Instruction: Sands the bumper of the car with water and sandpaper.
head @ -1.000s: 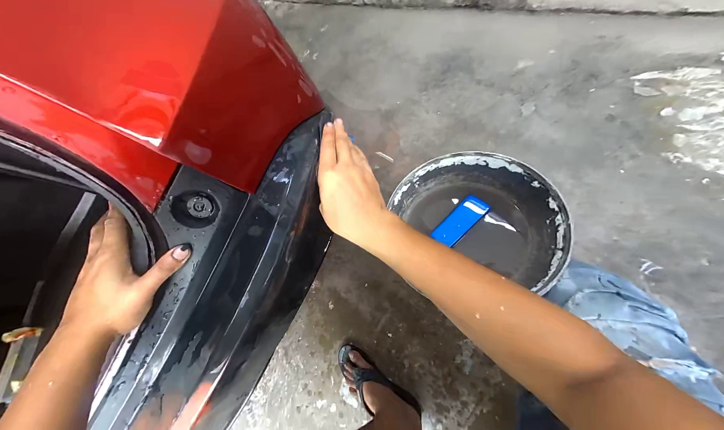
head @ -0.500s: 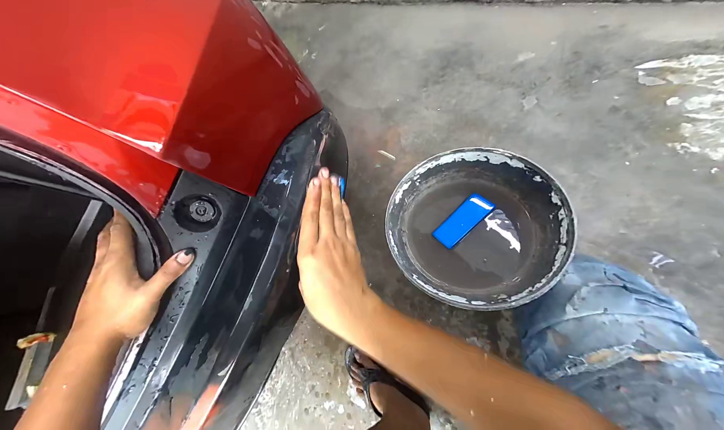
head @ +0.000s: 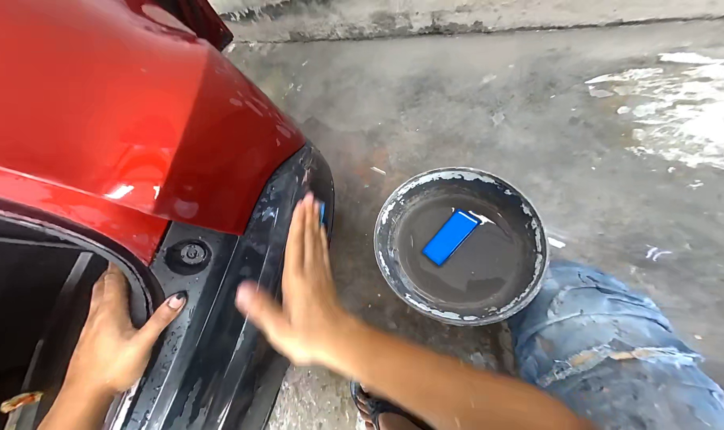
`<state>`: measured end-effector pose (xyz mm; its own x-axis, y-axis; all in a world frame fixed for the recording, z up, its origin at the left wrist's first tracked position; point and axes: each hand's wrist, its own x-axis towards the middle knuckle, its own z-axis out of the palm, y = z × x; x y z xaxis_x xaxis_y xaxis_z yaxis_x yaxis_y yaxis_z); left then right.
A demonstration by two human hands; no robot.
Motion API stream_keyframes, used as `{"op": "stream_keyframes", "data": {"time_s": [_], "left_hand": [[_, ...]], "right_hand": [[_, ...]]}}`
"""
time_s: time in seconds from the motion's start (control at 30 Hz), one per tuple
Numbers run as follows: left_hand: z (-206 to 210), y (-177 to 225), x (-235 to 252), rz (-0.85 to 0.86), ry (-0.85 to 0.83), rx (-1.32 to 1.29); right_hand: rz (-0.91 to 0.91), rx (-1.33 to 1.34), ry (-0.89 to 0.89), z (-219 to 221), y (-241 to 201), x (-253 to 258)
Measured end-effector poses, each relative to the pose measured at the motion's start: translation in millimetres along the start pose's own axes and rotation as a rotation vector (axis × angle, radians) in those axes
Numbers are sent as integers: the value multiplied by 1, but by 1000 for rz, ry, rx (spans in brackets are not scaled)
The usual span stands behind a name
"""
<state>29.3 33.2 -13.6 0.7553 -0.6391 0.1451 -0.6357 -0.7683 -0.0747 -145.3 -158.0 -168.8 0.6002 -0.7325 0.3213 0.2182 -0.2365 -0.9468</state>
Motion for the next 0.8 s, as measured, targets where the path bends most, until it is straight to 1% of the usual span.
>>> {"op": "stream_keyframes", "data": {"time_s": [0.03, 0.07, 0.1, 0.13, 0.2, 0.27, 0.3, 0.33, 0.37, 0.43, 0.47, 0.5, 0.53, 0.57, 0.63, 0.67, 0.7, 0.73, 0.8], "left_hand": [[1, -1, 1, 6, 5, -2], [2, -1, 2, 4, 10, 0], [3, -1, 1, 0, 13, 4], [3, -2, 1, -3, 11, 11], [1, -1, 2, -16, 2, 23], [1, 2, 1, -29, -5, 26], [1, 3, 1, -35, -4, 25], [1, 4, 0, -40, -3, 23], [1, 3, 1, -39, 4, 20], [3, 0, 3, -19, 30, 19], [6, -1, 4, -17, 39, 19], [7, -2, 3, -24, 39, 20], [7, -1, 2, -34, 35, 24], [6, 0, 2, -43, 26, 28], [5, 2, 4, -49, 25, 25], [5, 3, 3, -51, 27, 22], [5, 3, 3, -50, 27, 20], [4, 4, 4, -48, 30, 18], [6, 2, 7, -42, 41, 12]], "right_hand": [[-24, -30, -58, 0, -5, -17], [-50, -59, -101, 0, -3, -23], [-68, -78, -111, 0, 3, -18], [-79, -70, -76, 1, 13, -2], [-54, -13, -10, -3, 40, 54], [90, 55, -56, -11, 63, 109], [133, 70, -67, -13, 66, 123], [141, 68, -60, -15, 61, 121], [104, 42, -42, -17, 50, 106], [-57, -19, -17, -18, 29, 56], [-131, -31, -16, -16, 29, 40], [-179, -44, -20, -14, 38, 37], [-191, -45, -31, -12, 51, 46], [-164, -40, -46, -12, 66, 64], [-32, 3, -88, -15, 92, 112], [4, 15, -92, -16, 98, 126], [5, 2, -84, -18, 94, 127], [-36, -44, -63, -22, 85, 118], [-218, -137, 8, -22, 75, 92]]}}
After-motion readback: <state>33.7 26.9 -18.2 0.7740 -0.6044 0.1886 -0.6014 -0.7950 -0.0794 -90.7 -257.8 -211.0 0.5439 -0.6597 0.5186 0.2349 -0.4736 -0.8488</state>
